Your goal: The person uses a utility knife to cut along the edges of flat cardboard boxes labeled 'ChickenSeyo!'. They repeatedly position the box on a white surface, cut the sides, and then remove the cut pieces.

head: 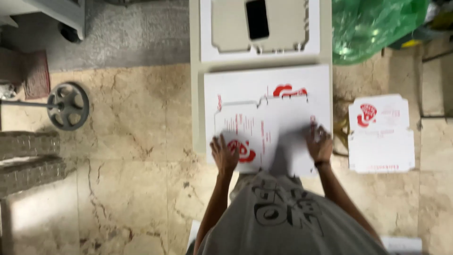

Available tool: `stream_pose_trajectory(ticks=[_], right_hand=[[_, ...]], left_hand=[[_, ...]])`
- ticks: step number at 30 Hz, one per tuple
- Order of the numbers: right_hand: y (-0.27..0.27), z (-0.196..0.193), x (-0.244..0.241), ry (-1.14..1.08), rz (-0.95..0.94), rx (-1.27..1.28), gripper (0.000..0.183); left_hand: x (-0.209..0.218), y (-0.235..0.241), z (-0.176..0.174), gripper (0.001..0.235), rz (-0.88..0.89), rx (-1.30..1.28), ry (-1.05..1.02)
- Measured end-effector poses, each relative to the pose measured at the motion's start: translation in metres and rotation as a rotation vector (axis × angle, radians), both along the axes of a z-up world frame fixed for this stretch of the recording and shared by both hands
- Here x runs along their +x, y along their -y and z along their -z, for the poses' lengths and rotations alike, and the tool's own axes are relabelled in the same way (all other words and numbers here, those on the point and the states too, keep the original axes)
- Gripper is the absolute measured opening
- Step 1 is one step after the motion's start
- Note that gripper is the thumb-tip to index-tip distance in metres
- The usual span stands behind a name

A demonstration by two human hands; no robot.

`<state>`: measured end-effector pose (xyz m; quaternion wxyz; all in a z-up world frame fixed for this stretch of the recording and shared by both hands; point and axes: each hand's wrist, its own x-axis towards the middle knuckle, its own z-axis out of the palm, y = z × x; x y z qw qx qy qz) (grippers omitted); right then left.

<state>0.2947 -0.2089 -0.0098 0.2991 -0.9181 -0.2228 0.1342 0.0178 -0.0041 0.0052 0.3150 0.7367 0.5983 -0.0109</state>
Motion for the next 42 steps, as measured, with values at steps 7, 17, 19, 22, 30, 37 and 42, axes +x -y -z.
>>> stream_pose_trajectory(ticks=[7, 17, 19, 22, 30, 37, 42], right_hand=[[0.012, 0.096, 0.027, -0.470, 0.234, -0.003, 0.055], [-0.036, -0.073, -0.052, -1.033, 0.164, 0.194, 0.047], [-0.029, -0.049, -0.039, -0.905, 0.090, 0.138, 0.045], [-0.042, -0.055, -0.033, -0.755, 0.036, 0.168, 0.051], [-0.020, -0.194, -0.024, -0.362, -0.115, 0.520, 0.052], [0.005, -0.147, 0.011, -0.457, -0.300, 0.332, 0.028], [-0.024, -0.200, 0.042, -0.475, -0.291, 0.299, 0.027]], left_hand=[[-0.035, -0.057, 0.022, 0.082, -0.110, 0.040, 0.052], [-0.112, -0.120, 0.003, 0.086, -0.036, -0.375, 0.084], [-0.120, -0.119, -0.006, 0.064, -0.061, -0.382, 0.252], [-0.121, -0.125, -0.037, 0.033, -0.123, -0.347, 0.574], [-0.084, -0.142, -0.081, 0.033, -0.007, -0.264, 0.933], [-0.031, -0.130, -0.040, 0.047, 0.195, -0.278, 0.831], [-0.007, -0.132, -0.085, 0.040, 0.236, -0.180, 0.905]])
